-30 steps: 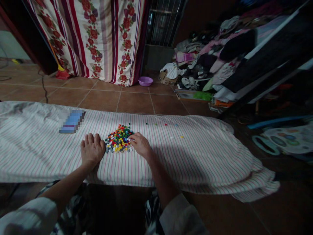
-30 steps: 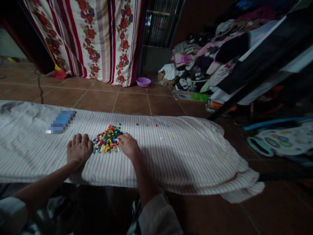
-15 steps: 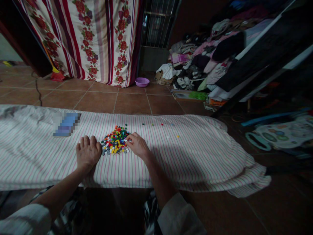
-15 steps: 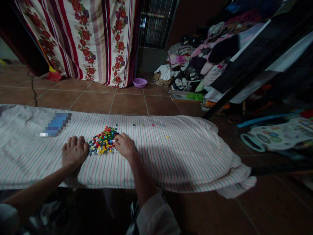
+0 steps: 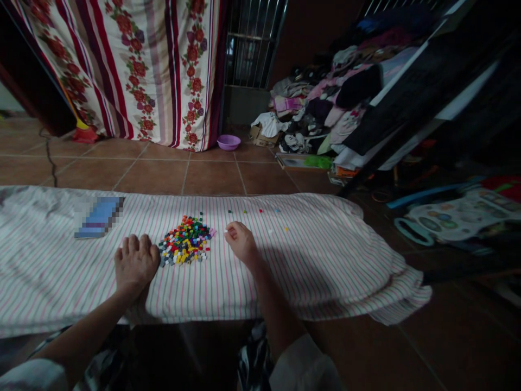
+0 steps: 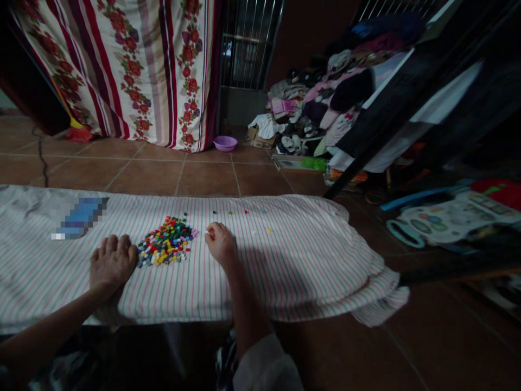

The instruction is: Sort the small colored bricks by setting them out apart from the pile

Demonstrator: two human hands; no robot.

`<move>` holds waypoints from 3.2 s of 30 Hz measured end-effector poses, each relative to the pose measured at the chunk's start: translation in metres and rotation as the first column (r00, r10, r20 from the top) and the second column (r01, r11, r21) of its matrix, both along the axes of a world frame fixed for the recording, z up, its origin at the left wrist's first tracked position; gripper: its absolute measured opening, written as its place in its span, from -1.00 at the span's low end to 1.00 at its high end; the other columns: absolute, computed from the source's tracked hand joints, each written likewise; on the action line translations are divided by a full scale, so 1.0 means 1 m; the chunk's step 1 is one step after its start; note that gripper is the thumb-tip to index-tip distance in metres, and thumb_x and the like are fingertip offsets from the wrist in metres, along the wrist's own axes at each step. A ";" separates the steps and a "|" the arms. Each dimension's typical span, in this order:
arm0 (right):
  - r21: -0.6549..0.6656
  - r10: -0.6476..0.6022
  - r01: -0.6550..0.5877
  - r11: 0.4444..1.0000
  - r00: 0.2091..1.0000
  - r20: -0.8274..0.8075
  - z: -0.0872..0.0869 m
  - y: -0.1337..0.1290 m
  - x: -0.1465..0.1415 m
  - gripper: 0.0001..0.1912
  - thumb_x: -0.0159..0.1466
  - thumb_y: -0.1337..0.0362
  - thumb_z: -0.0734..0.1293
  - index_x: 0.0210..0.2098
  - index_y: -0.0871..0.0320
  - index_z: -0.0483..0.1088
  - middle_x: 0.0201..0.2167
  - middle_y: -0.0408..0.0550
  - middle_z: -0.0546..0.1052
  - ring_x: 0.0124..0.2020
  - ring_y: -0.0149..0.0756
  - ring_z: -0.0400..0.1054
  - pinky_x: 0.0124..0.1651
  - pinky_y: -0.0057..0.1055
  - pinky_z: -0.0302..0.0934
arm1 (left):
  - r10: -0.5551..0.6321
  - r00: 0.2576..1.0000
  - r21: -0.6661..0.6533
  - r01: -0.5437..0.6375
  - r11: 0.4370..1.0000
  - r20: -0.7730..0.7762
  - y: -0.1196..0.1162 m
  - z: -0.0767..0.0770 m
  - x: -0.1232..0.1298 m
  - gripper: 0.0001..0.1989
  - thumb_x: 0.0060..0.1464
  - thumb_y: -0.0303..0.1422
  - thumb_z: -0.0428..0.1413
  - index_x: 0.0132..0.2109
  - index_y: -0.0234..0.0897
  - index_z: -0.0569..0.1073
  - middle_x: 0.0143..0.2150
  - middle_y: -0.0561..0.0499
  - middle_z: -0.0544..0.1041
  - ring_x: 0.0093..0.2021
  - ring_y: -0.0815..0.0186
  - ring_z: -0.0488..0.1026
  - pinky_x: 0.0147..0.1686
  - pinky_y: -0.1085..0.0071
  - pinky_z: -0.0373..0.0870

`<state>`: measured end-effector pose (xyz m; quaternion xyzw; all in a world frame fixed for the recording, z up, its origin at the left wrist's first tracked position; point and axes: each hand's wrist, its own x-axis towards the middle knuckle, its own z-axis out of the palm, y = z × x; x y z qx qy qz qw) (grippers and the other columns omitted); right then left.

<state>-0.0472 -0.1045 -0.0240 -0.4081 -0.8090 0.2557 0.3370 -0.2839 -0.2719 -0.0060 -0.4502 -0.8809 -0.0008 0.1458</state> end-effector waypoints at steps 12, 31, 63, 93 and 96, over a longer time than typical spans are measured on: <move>-0.070 -0.342 0.338 0.939 0.938 -0.061 0.008 0.023 0.068 -0.93 0.12 0.27 0.25 -0.38 0.09 0.33 -0.49 -0.15 0.49 -0.43 -0.34 0.39 -0.28 -0.44 0.27 | -0.010 1.000 0.002 0.010 1.000 0.011 0.001 0.004 0.003 -0.57 0.27 -0.27 -0.28 0.04 -0.39 0.36 0.08 -0.32 0.38 0.20 -0.05 0.23 0.06 0.14 0.19; 0.032 -0.335 0.334 0.942 0.932 0.138 -0.015 0.032 0.057 -0.86 0.10 0.38 0.24 -0.33 0.11 0.36 -0.43 -0.14 0.49 -0.38 -0.35 0.37 -0.28 -0.48 0.18 | -0.010 1.000 -0.016 0.011 1.000 0.021 0.001 0.006 0.003 -0.57 0.25 -0.27 -0.28 0.03 -0.37 0.36 0.05 -0.30 0.39 0.17 -0.03 0.25 0.05 0.14 0.20; 0.064 -0.349 0.345 0.936 0.897 0.271 -0.006 0.017 0.055 -0.94 0.22 0.35 0.28 -0.29 0.13 0.37 -0.35 -0.10 0.52 -0.31 -0.36 0.37 -0.30 -0.49 0.08 | -0.002 1.000 0.012 0.002 1.000 0.023 0.001 0.000 0.001 -0.57 0.25 -0.26 -0.27 0.03 -0.37 0.36 0.06 -0.28 0.37 0.20 -0.02 0.22 0.08 0.14 0.16; 0.005 0.048 -0.052 0.999 0.952 0.304 0.003 -0.014 -0.051 -0.63 0.30 0.47 0.17 0.00 0.15 0.46 -0.08 0.06 0.53 -0.04 -0.29 0.39 0.06 -0.40 0.24 | -0.002 1.000 0.026 0.003 1.000 -0.029 0.003 -0.008 -0.003 -0.52 0.25 -0.27 -0.24 0.15 -0.43 0.32 0.20 -0.34 0.34 0.25 -0.08 0.22 0.13 0.11 0.15; -0.012 0.074 -0.074 0.997 0.952 0.298 0.003 -0.015 -0.057 -0.63 0.30 0.46 0.19 0.03 0.15 0.46 -0.06 0.05 0.52 -0.06 -0.30 0.41 0.06 -0.42 0.25 | 0.002 0.999 0.029 -0.001 1.000 -0.035 0.002 -0.009 -0.004 -0.52 0.26 -0.27 -0.24 0.16 -0.43 0.32 0.20 -0.35 0.34 0.25 -0.08 0.23 0.13 0.11 0.15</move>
